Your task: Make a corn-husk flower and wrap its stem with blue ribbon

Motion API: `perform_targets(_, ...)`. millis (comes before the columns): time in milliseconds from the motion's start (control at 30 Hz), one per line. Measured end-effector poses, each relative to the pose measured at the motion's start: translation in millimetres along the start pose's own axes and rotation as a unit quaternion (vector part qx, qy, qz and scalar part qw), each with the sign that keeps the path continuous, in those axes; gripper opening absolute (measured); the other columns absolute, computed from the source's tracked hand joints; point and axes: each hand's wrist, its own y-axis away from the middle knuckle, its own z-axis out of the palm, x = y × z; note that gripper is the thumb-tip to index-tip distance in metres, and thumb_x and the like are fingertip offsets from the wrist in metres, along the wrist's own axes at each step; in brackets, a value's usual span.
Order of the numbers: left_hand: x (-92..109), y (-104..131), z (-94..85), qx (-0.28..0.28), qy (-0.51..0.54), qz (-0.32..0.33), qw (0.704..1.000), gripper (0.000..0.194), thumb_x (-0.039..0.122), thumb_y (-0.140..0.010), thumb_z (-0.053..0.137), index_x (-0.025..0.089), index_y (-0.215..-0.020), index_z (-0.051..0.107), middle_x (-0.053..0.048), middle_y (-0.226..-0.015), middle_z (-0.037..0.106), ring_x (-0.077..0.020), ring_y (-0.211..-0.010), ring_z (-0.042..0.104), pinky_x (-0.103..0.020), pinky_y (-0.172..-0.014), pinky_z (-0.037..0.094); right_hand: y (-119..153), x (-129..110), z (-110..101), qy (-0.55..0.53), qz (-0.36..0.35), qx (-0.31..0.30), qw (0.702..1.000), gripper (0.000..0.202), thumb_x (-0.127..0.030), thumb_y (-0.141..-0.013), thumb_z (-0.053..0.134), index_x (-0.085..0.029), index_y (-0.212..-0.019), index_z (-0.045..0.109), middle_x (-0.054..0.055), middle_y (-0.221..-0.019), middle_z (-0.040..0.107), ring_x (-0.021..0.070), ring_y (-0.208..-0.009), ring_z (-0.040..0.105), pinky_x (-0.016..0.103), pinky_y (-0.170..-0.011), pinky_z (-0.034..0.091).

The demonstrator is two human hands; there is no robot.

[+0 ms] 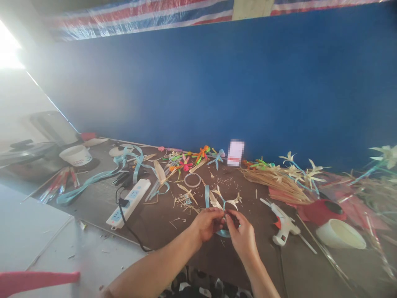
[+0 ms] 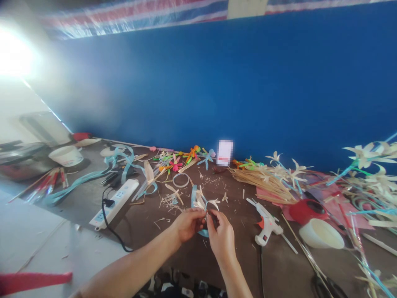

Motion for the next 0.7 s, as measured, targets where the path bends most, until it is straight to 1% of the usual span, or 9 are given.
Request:
perform_targets(133, -1, 0, -1.3, 0.007, -0.039, 0.017, 0.999, 0.016, 0.017, -0.056, 0.067, 0.011, -0.065, 0.056, 0.002, -0.051, 0.054, -0.0078, -0.047, 0.050, -0.019, -0.045, 0.035, -5, 4, 0, -0.011, 0.023, -0.030, 0.999, 0.023, -0.037, -0.074, 0.048, -0.017, -0.072, 0.059, 0.005, -0.068, 0.063, 0.0179, -0.062, 0.057, 0.026, -0.059, 0.042)
perform_targets(233, -4, -1, -3.0, 0.019, -0.065, 0.051, 0.996, 0.018, 0.019, -0.054, 0.069, 0.011, -0.063, 0.056, 0.003, -0.048, 0.051, -0.0074, -0.045, 0.047, -0.018, -0.043, 0.033, -5, 5, -1, -0.032, 0.042, -0.038, 0.998, 0.022, -0.037, -0.071, 0.051, -0.017, -0.069, 0.060, 0.004, -0.064, 0.063, 0.0171, -0.057, 0.056, 0.024, -0.055, 0.041)
perform_targets(300, -6, -2, -3.0, 0.031, -0.075, 0.071, 0.994, 0.019, 0.021, -0.054, 0.069, 0.010, -0.063, 0.056, 0.003, -0.047, 0.049, -0.0069, -0.044, 0.046, -0.018, -0.042, 0.032, -5, 4, -1, -0.059, 0.050, -0.038, 0.996, 0.023, -0.037, -0.071, 0.052, -0.017, -0.067, 0.061, 0.003, -0.062, 0.063, 0.0167, -0.056, 0.056, 0.024, -0.054, 0.040)
perform_targets(400, -10, -3, -1.9, 0.046, -0.077, 0.086, 0.992, 0.022, 0.023, -0.053, 0.070, 0.009, -0.062, 0.056, 0.002, -0.047, 0.050, -0.0061, -0.043, 0.045, -0.020, -0.045, 0.035, -3, 5, 1, -0.121, 0.070, -0.039, 0.989, 0.025, -0.038, -0.071, 0.052, -0.015, -0.066, 0.060, 0.003, -0.058, 0.061, 0.0161, -0.056, 0.055, 0.023, -0.053, 0.040)
perform_targets(533, -12, -4, -0.9, 0.043, -0.069, 0.099, 0.992, 0.025, 0.027, -0.052, 0.071, 0.009, -0.062, 0.057, 0.000, -0.050, 0.053, -0.0071, -0.044, 0.047, -0.022, -0.049, 0.037, -2, 6, 4, -0.184, 0.105, -0.032, 0.977, 0.027, -0.041, -0.068, 0.056, -0.014, -0.066, 0.059, 0.003, -0.058, 0.060, 0.0154, -0.055, 0.053, 0.023, -0.051, 0.039)
perform_targets(700, -11, -5, -1.2, 0.051, -0.065, 0.095, 0.992, 0.024, 0.025, -0.052, 0.071, 0.009, -0.062, 0.056, 0.000, -0.049, 0.052, -0.0071, -0.044, 0.047, -0.021, -0.047, 0.036, 2, 7, 8, -0.227, 0.109, -0.035, 0.967, 0.023, -0.038, -0.070, 0.056, -0.015, -0.068, 0.058, 0.002, -0.059, 0.059, 0.0144, -0.054, 0.052, 0.023, -0.051, 0.039)
